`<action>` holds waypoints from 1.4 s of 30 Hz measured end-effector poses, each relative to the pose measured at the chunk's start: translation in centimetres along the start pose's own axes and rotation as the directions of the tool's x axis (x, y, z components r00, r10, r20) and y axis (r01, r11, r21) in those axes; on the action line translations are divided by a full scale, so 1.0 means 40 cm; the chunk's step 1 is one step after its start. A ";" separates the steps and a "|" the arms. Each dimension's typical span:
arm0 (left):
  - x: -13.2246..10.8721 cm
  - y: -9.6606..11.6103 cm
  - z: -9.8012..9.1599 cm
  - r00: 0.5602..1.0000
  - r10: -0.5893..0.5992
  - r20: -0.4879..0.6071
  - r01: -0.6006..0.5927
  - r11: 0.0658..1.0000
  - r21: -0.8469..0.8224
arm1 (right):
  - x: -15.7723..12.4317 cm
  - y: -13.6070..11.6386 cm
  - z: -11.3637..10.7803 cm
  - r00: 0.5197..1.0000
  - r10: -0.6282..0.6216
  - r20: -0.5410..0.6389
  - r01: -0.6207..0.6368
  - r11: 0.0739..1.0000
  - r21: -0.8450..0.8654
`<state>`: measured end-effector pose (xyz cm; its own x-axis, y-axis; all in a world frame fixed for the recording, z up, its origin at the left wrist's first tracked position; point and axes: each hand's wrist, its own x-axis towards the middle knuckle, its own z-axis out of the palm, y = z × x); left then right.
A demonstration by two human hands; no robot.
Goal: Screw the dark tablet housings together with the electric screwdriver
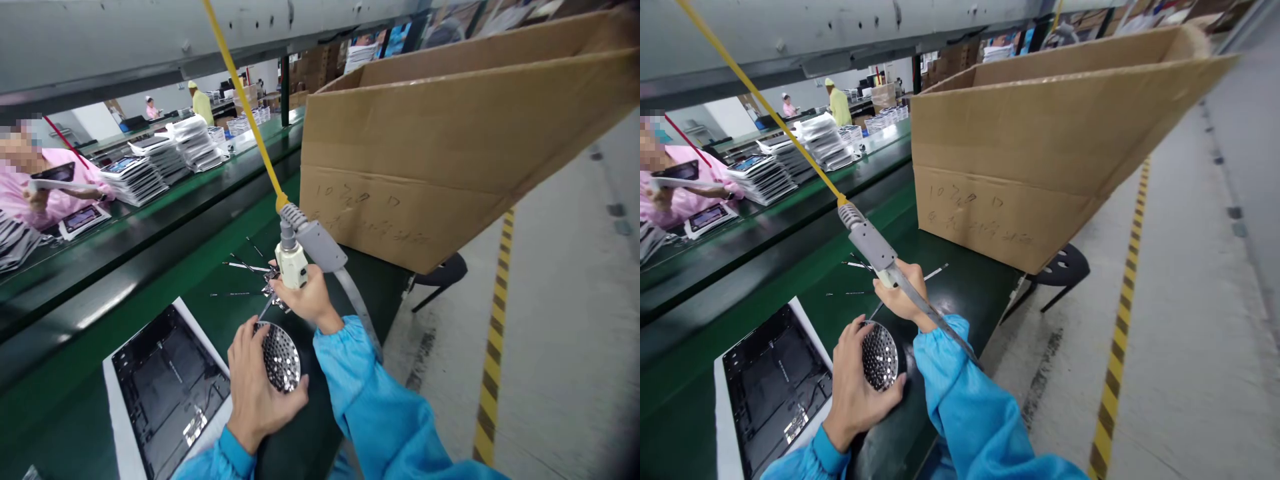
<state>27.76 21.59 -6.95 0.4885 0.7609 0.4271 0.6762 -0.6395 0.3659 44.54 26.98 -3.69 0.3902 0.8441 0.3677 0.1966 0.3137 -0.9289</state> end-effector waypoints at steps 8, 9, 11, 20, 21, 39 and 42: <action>-0.012 0.010 -0.004 0.999 -0.007 0.046 0.005 0.999 0.039 | -0.003 0.005 0.006 1.000 -0.009 -0.010 0.008 0.999 -0.048; -0.012 0.014 -0.004 0.997 -0.025 0.078 0.022 0.999 0.040 | -0.003 0.004 0.008 1.000 -0.007 -0.002 0.006 0.999 -0.045; -0.009 0.025 -0.002 0.989 -0.076 0.129 0.069 0.996 0.063 | -0.005 0.002 0.013 1.000 0.004 -0.001 -0.004 0.999 -0.044; 0.021 0.033 -0.029 0.939 -0.276 0.206 0.237 0.952 0.195 | -0.013 0.009 0.021 1.000 -0.012 0.029 0.013 0.998 -0.059; 0.027 0.026 -0.039 0.925 -0.300 0.234 0.253 0.944 0.212 | -0.014 0.011 0.019 0.999 -0.010 0.030 0.012 0.998 -0.067; -0.080 0.048 -0.056 0.853 -0.417 0.315 0.355 0.904 0.237 | -0.021 -0.001 0.007 1.000 -0.006 -0.005 0.006 0.996 -0.086; -0.128 0.037 -0.071 0.960 -0.222 0.172 0.195 0.968 0.161 | -0.030 -0.031 0.012 0.999 0.033 -0.001 -0.033 0.999 0.027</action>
<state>24.70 16.42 -6.23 0.4135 0.8912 0.1864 0.8381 -0.4525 0.3045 43.41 25.79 -2.99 0.3971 0.8538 0.3366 0.1590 0.2972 -0.9415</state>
